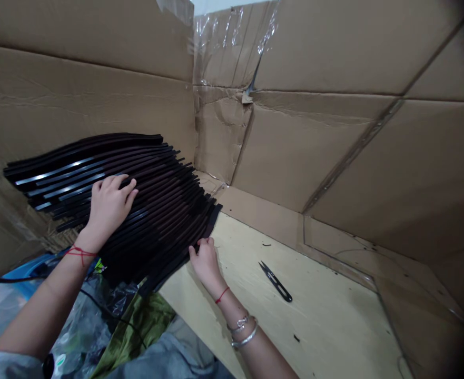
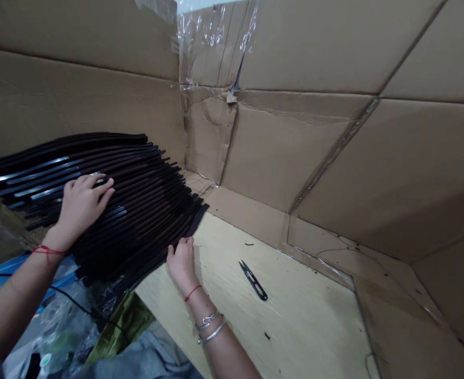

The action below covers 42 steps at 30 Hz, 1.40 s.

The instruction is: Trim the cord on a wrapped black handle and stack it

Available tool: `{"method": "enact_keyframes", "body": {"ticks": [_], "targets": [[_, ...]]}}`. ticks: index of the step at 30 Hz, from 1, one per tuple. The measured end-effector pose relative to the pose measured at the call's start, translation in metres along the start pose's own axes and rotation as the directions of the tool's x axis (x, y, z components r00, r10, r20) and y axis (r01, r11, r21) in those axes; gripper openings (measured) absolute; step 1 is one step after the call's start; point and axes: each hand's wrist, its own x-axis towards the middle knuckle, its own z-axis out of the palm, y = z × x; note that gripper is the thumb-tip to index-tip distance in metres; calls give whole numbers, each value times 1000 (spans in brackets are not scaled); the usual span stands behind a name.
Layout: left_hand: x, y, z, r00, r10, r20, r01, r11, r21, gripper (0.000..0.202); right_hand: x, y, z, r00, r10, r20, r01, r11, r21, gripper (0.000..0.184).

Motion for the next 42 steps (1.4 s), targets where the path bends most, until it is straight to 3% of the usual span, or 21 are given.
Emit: {"method": "enact_keyframes", "body": {"ticks": [2, 5, 6, 8, 11, 14, 18, 22, 26, 29, 33, 37, 42], "targets": [[-4, 10, -3, 1000, -7, -4, 7, 1000, -23, 35, 0, 0, 0, 1000, 3, 1, -3, 1000, 8, 12], [-27, 45, -6, 998, 56, 6, -55, 992, -114, 35, 0, 0, -1, 1000, 3, 1, -3, 1000, 20, 15], [-37, 60, -5, 987, 141, 72, -127, 976, -175, 32, 0, 0, -2, 1000, 1, 0, -1, 1000, 22, 16], [-59, 89, 2, 924, 299, 238, -227, 930, -287, 27, 0, 0, -1, 1000, -6, -6, 7, 1000, 28, 17], [-81, 116, 19, 923, 247, 296, -186, 958, -220, 24, 0, 2, 0, 1000, -15, -15, 16, 999, 38, 16], [-83, 122, 31, 928, 248, 277, -196, 959, -204, 19, 0, 4, 3, 999, -1, -33, 3, 998, 58, 15], [-72, 111, 32, 941, 253, 223, -207, 956, -209, 28, 0, 5, 3, 998, 25, -60, -20, 996, 84, 24], [-64, 94, 21, 967, 199, 161, -166, 965, -201, 28, 0, 5, 2, 999, 21, -49, -16, 995, 97, 27], [-49, 68, 0, 981, 192, -17, -192, 967, -169, 23, 1, 6, 2, 999, 26, -34, -22, 994, 109, 30], [-28, 41, -15, 972, 195, -131, -203, 978, -51, 21, 2, 6, 3, 999, 34, -26, -31, 993, 112, 29], [1, 4, -22, 970, 216, -116, -197, 968, 153, 27, 3, 6, 3, 999, 34, -22, -32, 993, 110, 29], [16, -17, -16, 941, 334, 56, -338, 930, 142, 34, 4, 7, 4, 999, 41, -24, -39, 993, 110, 28], [20, -25, -8, 940, 334, 67, -339, 936, 95, 30, 5, 9, 5, 999, 43, -19, -40, 992, 119, 29]]}}
